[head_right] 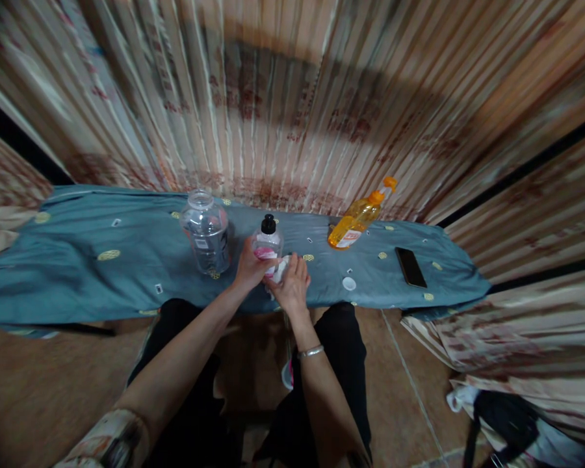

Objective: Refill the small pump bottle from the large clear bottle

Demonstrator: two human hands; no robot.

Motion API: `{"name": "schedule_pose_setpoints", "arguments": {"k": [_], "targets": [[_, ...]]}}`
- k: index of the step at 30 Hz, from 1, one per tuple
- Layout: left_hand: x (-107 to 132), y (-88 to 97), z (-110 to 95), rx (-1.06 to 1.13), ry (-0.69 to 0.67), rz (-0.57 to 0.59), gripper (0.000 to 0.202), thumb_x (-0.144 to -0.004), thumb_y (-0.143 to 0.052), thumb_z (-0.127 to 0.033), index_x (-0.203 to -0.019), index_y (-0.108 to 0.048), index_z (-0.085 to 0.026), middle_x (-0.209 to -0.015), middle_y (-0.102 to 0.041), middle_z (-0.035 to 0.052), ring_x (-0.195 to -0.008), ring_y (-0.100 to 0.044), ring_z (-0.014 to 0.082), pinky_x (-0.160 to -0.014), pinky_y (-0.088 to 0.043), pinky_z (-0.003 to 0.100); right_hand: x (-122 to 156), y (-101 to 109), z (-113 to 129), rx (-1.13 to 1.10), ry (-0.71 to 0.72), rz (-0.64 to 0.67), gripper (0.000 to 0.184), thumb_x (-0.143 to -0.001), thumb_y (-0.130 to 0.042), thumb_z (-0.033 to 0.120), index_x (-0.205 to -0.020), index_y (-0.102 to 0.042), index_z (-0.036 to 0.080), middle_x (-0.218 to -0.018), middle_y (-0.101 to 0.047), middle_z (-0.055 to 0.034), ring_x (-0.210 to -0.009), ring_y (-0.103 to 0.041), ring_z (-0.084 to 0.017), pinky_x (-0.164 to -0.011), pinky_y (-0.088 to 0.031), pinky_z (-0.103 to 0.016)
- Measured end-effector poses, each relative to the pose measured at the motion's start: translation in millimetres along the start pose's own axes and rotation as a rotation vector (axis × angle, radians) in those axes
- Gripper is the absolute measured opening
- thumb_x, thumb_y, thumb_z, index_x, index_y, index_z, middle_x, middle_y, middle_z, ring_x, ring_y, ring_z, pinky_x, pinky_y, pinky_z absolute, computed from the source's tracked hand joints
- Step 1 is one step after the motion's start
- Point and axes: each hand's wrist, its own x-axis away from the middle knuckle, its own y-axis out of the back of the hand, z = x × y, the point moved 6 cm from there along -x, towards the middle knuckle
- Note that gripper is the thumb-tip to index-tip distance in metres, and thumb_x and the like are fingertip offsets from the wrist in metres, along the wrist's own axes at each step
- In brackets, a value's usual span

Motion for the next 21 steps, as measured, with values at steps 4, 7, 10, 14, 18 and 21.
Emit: {"name": "schedule_pose_setpoints", "arguments": {"k": [4,7,10,14,18,21], "targets": [[0,1.4,1,0.023,-0.026,0.010,0.067,-0.055,-0.088,-0.022,-0.111,-0.052,-0.022,-0.106,-0.065,0.0047,-0.103,-0.065,0.0260,-0.096,-0.050,0.043,9,-3,-8,-0.028,0.103,0.179,0.057,-0.084,-0.059,0.024,-0.140,-0.054,0.012,-0.143,-0.056,-0.0227,-0.132,-0.055,-0.033,-0.111,-0.042,-0.050],[2,1.8,2,0.042,-0.053,0.035,0.065,-0.057,-0.086,-0.020,-0.113,-0.052,-0.022,-0.108,-0.065,0.0048,-0.102,-0.065,0.0250,-0.094,-0.051,0.042,8,14,-19,-0.188,0.076,0.118,0.042,-0.085,-0.049,0.017,-0.123,-0.066,0.016,-0.125,-0.070,-0.0148,-0.118,-0.065,-0.027,-0.108,-0.046,-0.042],[4,1.0,4,0.056,-0.083,0.067,0.068,-0.057,-0.085,-0.018,-0.116,-0.053,-0.021,-0.112,-0.064,0.0058,-0.104,-0.065,0.0250,-0.096,-0.051,0.042,0,47,-30,-0.448,-0.051,-0.056,0.040,-0.083,-0.050,0.025,-0.120,-0.066,0.017,-0.120,-0.073,-0.0118,-0.113,-0.066,-0.027,-0.105,-0.048,-0.045],[5,-2.0,6,0.069,-0.125,0.099,0.071,-0.059,-0.083,-0.017,-0.122,-0.051,-0.020,-0.121,-0.062,0.0096,-0.117,-0.061,0.0278,-0.105,-0.047,0.047,-12,75,1,-0.722,0.034,-0.105,0.054,-0.088,-0.048,0.030,-0.141,-0.051,0.018,-0.137,-0.064,-0.0125,-0.125,-0.060,-0.025,-0.110,-0.044,-0.044],[12,-3.4,5,0.083,-0.177,0.160,0.071,-0.068,-0.072,-0.014,-0.134,-0.047,-0.016,-0.135,-0.056,0.0146,-0.129,-0.054,0.0285,-0.115,-0.039,0.048,-19,61,45,-0.595,0.214,-0.119,0.056,-0.096,-0.038,0.038,-0.149,-0.043,0.021,-0.159,-0.041,-0.0094,-0.150,-0.033,-0.021,-0.124,-0.027,-0.042],[20,-0.6,7,0.075,-0.193,0.228,0.071,-0.074,-0.064,-0.012,-0.142,-0.042,-0.014,-0.144,-0.053,0.0163,-0.137,-0.048,0.0288,-0.121,-0.032,0.048,-20,25,39,-0.654,0.172,-0.160,0.055,-0.097,-0.032,0.043,-0.145,-0.047,0.020,-0.151,-0.050,-0.0109,-0.143,-0.042,-0.021,-0.120,-0.033,-0.043]]}}
